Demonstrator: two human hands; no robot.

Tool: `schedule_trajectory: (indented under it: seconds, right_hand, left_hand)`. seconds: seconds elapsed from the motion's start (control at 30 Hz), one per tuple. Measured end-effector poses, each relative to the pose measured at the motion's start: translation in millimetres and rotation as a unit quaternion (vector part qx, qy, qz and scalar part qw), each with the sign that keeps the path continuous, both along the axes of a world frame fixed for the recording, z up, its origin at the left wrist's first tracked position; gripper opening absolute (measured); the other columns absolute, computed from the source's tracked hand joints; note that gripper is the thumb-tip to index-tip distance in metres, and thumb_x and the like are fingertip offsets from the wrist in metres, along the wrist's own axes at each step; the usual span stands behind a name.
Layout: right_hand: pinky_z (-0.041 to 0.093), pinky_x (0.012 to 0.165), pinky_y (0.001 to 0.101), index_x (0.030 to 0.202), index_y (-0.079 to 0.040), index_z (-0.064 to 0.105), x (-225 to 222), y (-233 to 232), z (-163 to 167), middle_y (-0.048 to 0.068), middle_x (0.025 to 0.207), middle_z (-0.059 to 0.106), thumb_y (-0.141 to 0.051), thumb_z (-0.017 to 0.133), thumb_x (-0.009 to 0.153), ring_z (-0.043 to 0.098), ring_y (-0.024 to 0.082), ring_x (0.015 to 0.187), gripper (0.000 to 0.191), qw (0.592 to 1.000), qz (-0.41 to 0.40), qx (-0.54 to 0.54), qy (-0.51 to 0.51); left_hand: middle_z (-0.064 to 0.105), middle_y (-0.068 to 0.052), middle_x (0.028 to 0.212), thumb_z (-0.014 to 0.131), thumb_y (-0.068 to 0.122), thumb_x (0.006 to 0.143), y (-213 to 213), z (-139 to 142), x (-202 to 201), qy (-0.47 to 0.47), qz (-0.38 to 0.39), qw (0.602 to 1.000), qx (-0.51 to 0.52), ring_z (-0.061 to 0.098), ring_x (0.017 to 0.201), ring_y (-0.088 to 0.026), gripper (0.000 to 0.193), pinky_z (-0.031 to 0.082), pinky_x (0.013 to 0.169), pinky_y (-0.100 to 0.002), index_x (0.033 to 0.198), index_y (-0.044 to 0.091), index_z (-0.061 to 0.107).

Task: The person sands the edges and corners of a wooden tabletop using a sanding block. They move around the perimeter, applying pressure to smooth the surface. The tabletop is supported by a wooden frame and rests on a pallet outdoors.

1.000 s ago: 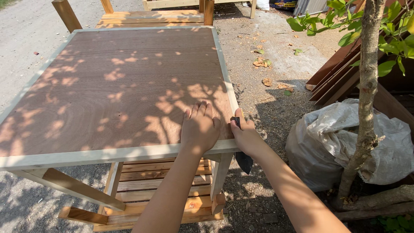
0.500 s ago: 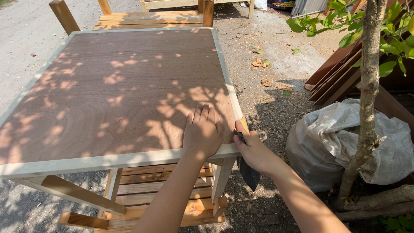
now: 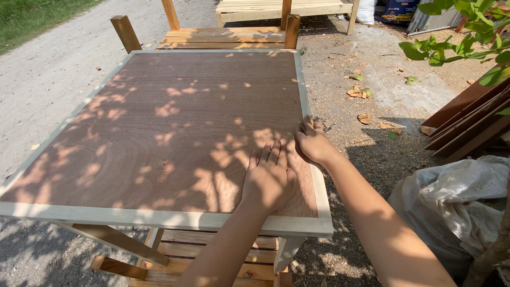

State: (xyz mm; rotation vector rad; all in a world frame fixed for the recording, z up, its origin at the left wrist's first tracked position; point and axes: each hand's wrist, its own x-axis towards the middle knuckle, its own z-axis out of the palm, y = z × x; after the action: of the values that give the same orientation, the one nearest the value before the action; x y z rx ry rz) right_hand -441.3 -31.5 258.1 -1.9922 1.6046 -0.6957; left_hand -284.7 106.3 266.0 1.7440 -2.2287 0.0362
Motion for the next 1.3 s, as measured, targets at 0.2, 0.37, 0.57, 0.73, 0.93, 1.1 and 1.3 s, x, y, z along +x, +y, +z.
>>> schedule_trajectory:
  seconds: [0.2, 0.37, 0.57, 0.73, 0.93, 1.1, 1.3]
  right_hand:
    - [0.018, 0.123, 0.0427, 0.157, 0.003, 0.027, -25, 75, -15, 0.034, 0.164, 0.005, -0.036, 0.046, 0.103, 0.008, 0.048, 0.154, 0.069, 0.995, 0.073, -0.046, -0.046]
    - [0.021, 0.123, 0.0429, 0.156, 0.004, 0.027, -34, 35, -32, 0.042, 0.160, 0.000, -0.035, 0.046, 0.104, 0.005, 0.052, 0.152, 0.067, 0.991, 0.114, -0.038, -0.051]
    - [0.056, 0.097, 0.0559, 0.169, -0.004, 0.008, -17, -92, -13, 0.033, 0.155, 0.024, -0.036, 0.037, 0.105, 0.060, 0.059, 0.115, 0.077, 0.970, 0.077, 0.153, -0.172]
    - [0.032, 0.120, 0.0456, 0.163, 0.000, 0.016, -1, -122, 10, 0.035, 0.161, 0.002, -0.034, 0.040, 0.111, 0.028, 0.053, 0.142, 0.066, 0.996, 0.053, 0.004, -0.066]
    - [0.007, 0.130, 0.0539, 0.154, 0.003, 0.032, -19, 6, -23, 0.032, 0.165, 0.018, -0.028, 0.046, 0.102, 0.005, 0.047, 0.158, 0.062, 0.977, 0.152, -0.145, -0.020]
    - [0.008, 0.123, 0.0509, 0.153, 0.003, 0.028, -18, -3, -15, 0.030, 0.167, 0.001, -0.030, 0.042, 0.102, -0.009, 0.048, 0.153, 0.062, 0.990, 0.133, -0.047, -0.027]
    - [-0.006, 0.125, 0.0484, 0.158, 0.006, 0.014, 13, -146, 24, 0.030, 0.166, 0.001, -0.045, 0.026, 0.104, -0.011, 0.044, 0.155, 0.074, 0.989, 0.092, -0.015, 0.118]
  left_hand:
    - [0.051, -0.017, 0.159, 0.033, 0.035, 0.096, -50, -5, -9, 0.647, -0.055, 0.739, 0.178, 0.039, 0.152, -0.027, 0.065, 0.019, 0.126, -0.046, 0.146, -0.002, 0.049]
    - [0.030, -0.012, 0.167, 0.035, 0.040, 0.100, -65, -2, -9, -0.086, 0.089, 0.992, 0.000, 0.025, 0.157, -0.025, 0.063, 0.013, 0.129, -0.049, 0.154, 0.008, 0.038]
    - [0.024, -0.012, 0.168, 0.031, 0.040, 0.101, -85, 7, -9, -0.084, 0.088, 0.990, 0.068, 0.018, 0.157, -0.027, 0.064, 0.008, 0.127, -0.048, 0.156, 0.008, 0.032]
    - [0.021, -0.012, 0.169, 0.030, 0.040, 0.101, -84, 5, -6, -0.069, 0.092, 0.991, 0.074, 0.015, 0.157, -0.027, 0.065, 0.005, 0.127, -0.046, 0.157, 0.008, 0.029]
    - [0.017, -0.012, 0.170, 0.028, 0.040, 0.101, -83, 4, 0, -0.066, 0.087, 0.991, 0.072, 0.010, 0.157, -0.027, 0.066, 0.001, 0.127, -0.044, 0.159, 0.008, 0.026]
    - [0.014, -0.013, 0.168, 0.024, 0.038, 0.101, -89, 5, 0, -0.099, 0.075, 0.990, 0.072, 0.009, 0.155, -0.027, 0.064, -0.001, 0.124, -0.045, 0.159, 0.008, 0.022]
    - [0.021, -0.011, 0.169, 0.022, 0.041, 0.100, -111, -10, 17, -0.760, 0.166, 0.626, -0.061, 0.014, 0.156, -0.024, 0.068, 0.003, 0.125, -0.042, 0.159, 0.007, 0.025]
